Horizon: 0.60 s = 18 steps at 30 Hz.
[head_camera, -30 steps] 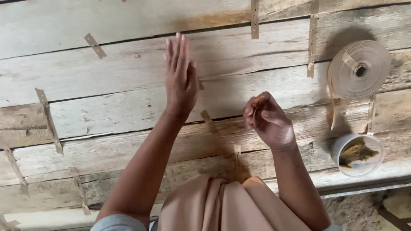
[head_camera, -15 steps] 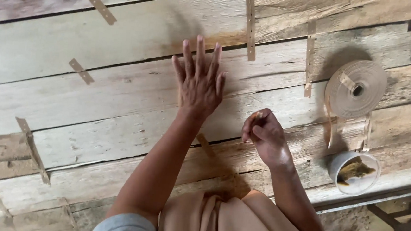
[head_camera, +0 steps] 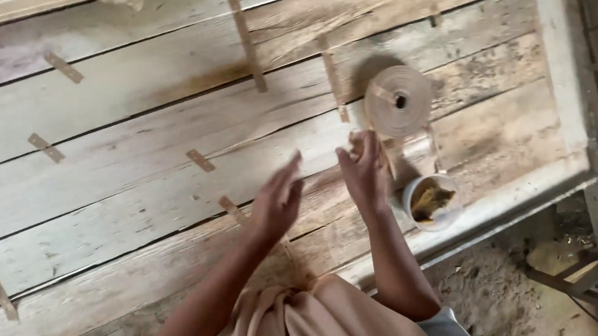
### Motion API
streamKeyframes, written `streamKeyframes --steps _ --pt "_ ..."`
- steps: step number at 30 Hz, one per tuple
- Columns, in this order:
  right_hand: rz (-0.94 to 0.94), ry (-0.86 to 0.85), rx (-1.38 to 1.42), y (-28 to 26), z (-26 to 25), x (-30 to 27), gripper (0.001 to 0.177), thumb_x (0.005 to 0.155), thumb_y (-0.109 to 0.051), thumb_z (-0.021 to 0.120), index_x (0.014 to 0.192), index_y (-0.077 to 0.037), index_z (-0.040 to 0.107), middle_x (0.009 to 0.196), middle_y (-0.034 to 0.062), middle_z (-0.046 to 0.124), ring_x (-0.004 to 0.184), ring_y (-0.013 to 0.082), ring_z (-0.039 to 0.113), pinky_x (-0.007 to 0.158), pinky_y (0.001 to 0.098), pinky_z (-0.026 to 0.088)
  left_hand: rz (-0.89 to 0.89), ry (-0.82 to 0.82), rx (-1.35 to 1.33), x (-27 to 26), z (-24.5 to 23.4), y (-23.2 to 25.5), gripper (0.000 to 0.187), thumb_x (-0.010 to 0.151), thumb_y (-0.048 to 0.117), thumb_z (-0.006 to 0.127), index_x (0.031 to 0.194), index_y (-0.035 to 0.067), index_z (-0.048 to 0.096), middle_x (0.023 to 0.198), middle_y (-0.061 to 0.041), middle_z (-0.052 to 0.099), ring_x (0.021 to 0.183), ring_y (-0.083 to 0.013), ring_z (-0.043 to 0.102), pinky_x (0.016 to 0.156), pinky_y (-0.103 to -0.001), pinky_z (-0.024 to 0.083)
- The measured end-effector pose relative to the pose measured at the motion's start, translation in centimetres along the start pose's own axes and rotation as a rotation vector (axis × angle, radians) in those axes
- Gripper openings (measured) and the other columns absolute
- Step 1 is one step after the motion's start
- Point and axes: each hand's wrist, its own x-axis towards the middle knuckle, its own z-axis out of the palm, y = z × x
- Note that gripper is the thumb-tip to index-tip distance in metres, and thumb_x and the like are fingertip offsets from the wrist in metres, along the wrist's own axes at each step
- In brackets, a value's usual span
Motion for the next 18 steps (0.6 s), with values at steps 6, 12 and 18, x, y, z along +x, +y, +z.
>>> streamKeyframes --steps 6,12,18 --pt "0.012 0.086 -0.407 4.9 -0.2 6.3 0.058 0.079 -0.03 0.084 0.12 -0.008 0.051 0.115 0.018 0.062 0.115 0.0428 0.056 0.093 0.0553 0.05 -0.264 -0.16 -0.227 -2.3 8.5 3.7 0.049 0.095 0.007 0.065 0.142 0.016 0.062 0.122 -0.013 0.074 0.111 -0.0312 0.072 0.09 -0.042 0.06" --pt "0.078 -0.038 -0.521 6.0 -1.7 8.4 0.058 0.078 -0.039 0.079 0.121 -0.013 0.049 0.117 0.0106 0.06 0.116 0.0353 0.054 0.088 0.0532 0.056 -0.389 -0.157 -0.23 -2.2 13.9 4.3 0.049 0.095 0.011 0.066 0.142 0.022 0.062 0.127 -0.01 0.073 0.119 -0.0288 0.068 0.096 -0.043 0.056" --pt "-0.315 0.141 -0.294 8.5 -1.2 8.3 0.054 0.061 -0.024 0.079 0.108 -0.009 0.056 0.09 0.0123 0.062 0.089 0.0384 0.061 0.07 0.05 0.054 -0.511 0.018 -0.332 -0.3 12.7 7.7 0.048 0.101 0.016 0.056 0.15 0.015 0.053 0.141 -0.016 0.064 0.117 -0.0316 0.069 0.099 -0.051 0.053"
